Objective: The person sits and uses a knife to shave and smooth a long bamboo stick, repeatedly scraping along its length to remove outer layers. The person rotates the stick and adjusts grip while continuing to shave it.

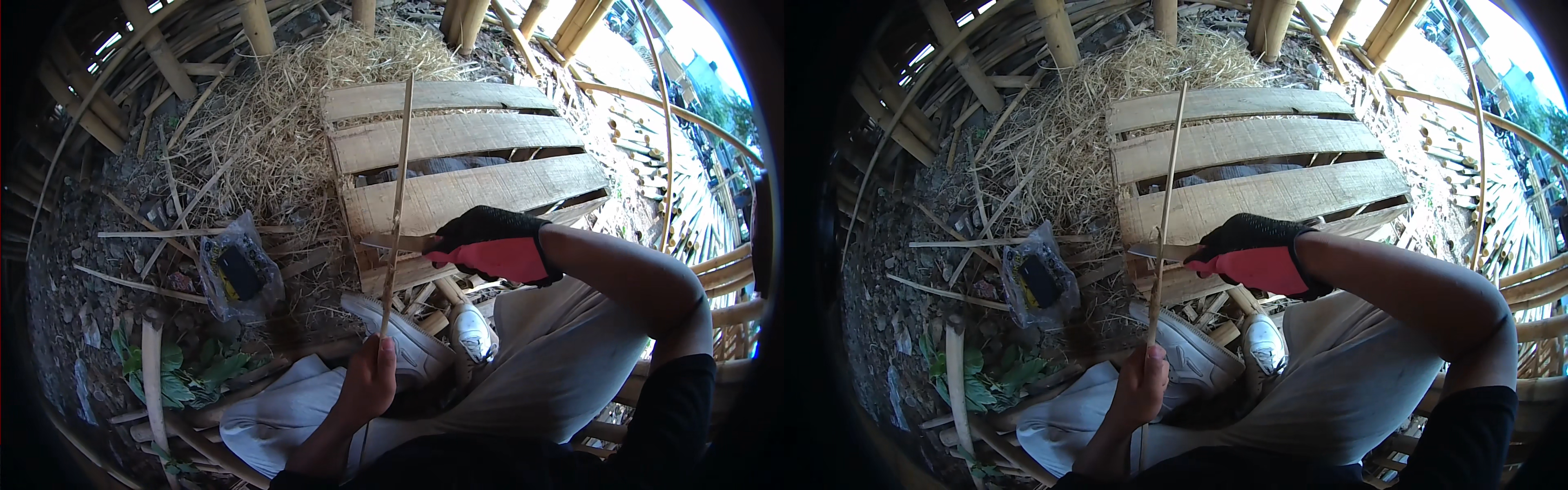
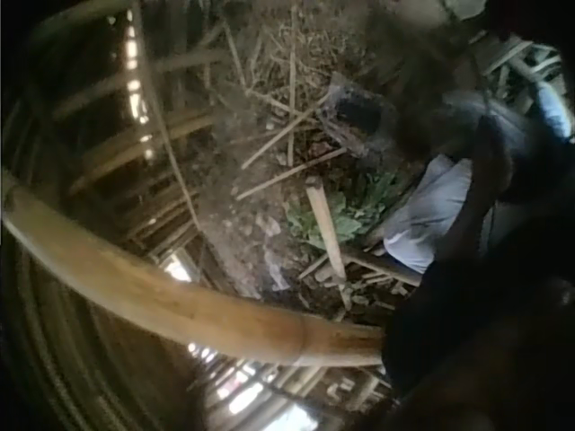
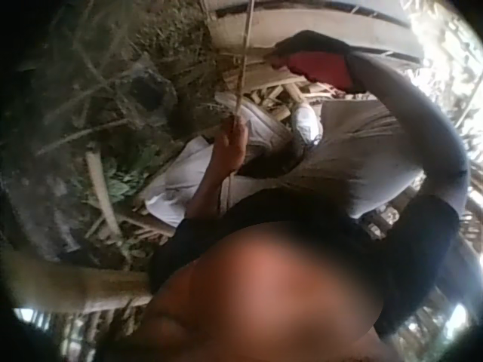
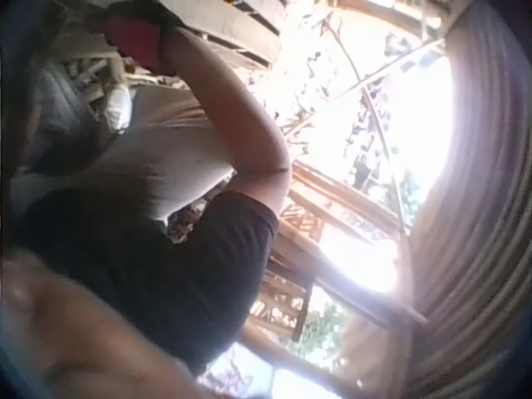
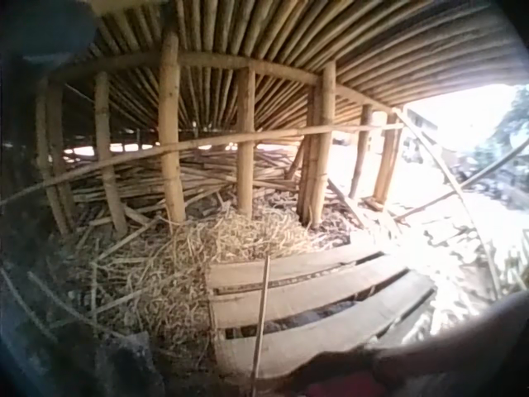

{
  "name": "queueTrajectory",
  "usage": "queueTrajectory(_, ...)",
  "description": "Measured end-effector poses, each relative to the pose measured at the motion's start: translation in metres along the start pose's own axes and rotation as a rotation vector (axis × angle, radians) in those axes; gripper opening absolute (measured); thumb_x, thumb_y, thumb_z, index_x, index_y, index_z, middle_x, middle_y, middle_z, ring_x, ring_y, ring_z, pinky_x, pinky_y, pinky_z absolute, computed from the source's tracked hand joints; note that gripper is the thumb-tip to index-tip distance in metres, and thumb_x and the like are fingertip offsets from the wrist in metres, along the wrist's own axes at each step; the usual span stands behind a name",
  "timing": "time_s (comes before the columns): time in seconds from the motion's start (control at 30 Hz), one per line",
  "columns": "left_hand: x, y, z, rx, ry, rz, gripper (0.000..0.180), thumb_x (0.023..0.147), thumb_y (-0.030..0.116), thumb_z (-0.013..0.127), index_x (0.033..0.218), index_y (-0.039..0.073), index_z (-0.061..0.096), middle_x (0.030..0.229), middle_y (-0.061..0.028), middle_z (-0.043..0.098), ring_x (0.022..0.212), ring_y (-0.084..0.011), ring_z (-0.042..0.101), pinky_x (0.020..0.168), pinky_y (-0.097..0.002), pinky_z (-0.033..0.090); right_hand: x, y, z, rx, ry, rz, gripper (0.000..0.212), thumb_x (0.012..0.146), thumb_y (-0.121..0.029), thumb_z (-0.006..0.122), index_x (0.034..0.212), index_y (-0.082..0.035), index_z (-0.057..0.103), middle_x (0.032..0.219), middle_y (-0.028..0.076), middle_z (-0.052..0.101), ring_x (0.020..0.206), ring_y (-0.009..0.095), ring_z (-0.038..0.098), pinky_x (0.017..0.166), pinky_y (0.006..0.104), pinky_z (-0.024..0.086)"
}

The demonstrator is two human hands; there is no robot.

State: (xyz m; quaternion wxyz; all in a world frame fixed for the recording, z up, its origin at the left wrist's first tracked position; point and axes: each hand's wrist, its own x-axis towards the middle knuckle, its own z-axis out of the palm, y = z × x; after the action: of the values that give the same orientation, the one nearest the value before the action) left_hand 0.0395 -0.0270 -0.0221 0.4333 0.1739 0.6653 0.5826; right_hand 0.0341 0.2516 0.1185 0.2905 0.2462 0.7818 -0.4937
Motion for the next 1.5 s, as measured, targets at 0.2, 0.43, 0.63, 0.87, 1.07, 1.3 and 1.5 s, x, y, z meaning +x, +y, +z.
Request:
queueTrajectory(0.2,0.0,-0.004,0.002,-0.325,-0.062,-0.046,0.045,0.109,0.044,0.03,0.081,0.01,0.041,0.057,0.0017,0.036,0.049,-0.0092,0.034,0.048,-0.0285,0.031,0.017,0.003,-0.024,0.242,0.345,0.022,0.02,0.096,-0.027,0.061,0.094,-0.01,0.07,0.064,-0.005,0.046,0.053,0.005,0.038,0.047,0.0286,0.028)
queueTrajectory(0.43,-0.001,0.004,-0.001,-0.483,-0.141,-0.155,0.056,0.101,0.067,0.033,0.086,0.013,0.037,0.055,0.0044,0.03,0.042,-0.0053,0.027,0.04,-0.0237,0.024,0.007,-0.013,0.0,0.132,0.249,0.038,0.03,0.101,-0.033,0.06,0.086,-0.008,0.069,0.064,-0.004,0.054,0.05,0.004,0.048,0.046,0.0231,0.036)
queueTrajectory(0.63,0.002,-0.003,-0.002,-0.512,-0.175,-0.201,0.056,0.101,0.067,0.032,0.087,0.013,0.037,0.055,0.0041,0.029,0.041,-0.0057,0.025,0.039,-0.0243,0.023,0.024,0.024,0.013,-0.23,0.205,-0.16,0.05,0.092,-0.048,0.069,0.123,-0.009,0.067,0.09,0.007,0.071,0.072,0.018,0.062,0.072,0.037,0.05)
queueTrajectory(0.87,0.0,-0.005,-0.002,-0.482,-0.172,-0.218,0.059,0.098,0.072,0.032,0.086,0.015,0.036,0.055,0.0046,0.029,0.039,-0.006,0.025,0.036,-0.0243,0.023,0.032,-0.003,0.016,-0.127,0.183,-0.239,0.044,0.098,-0.05,0.058,0.095,-0.008,0.069,0.065,-0.002,0.051,0.049,0.01,0.046,0.046,0.0292,0.037)
queueTrajectory(1.07,0.003,0.0,-0.001,-0.516,-0.184,-0.185,0.06,0.098,0.073,0.032,0.082,0.015,0.037,0.052,0.0041,0.028,0.037,-0.0069,0.025,0.034,-0.0237,0.024,0.03,-0.019,-0.005,0.148,0.231,0.062,0.045,0.094,-0.054,0.063,0.087,-0.009,0.065,0.061,-0.003,0.049,0.047,0.011,0.044,0.045,0.0308,0.036)
queueTrajectory(1.3,0.001,0.004,-0.009,-0.607,-0.235,-0.306,0.061,0.097,0.073,0.032,0.081,0.015,0.038,0.05,0.004,0.029,0.035,-0.0079,0.025,0.033,-0.0244,0.023,0.03,-0.009,-0.017,0.331,0.128,0.063,0.042,0.094,-0.052,0.063,0.094,-0.01,0.066,0.07,-0.002,0.055,0.057,0.009,0.05,0.054,0.029,0.041)
queueTrajectory(1.5,-0.002,-0.001,-0.01,-0.648,-0.177,-0.372,0.054,0.101,0.063,0.033,0.077,0.015,0.037,0.048,0.0025,0.028,0.033,-0.009,0.025,0.031,-0.0251,0.023,0.027,-0.02,0.004,0.185,0.069,0.092,0.048,0.096,-0.057,0.059,0.081,-0.012,0.066,0.058,-0.005,0.047,0.043,0.007,0.043,0.042,0.0265,0.035)
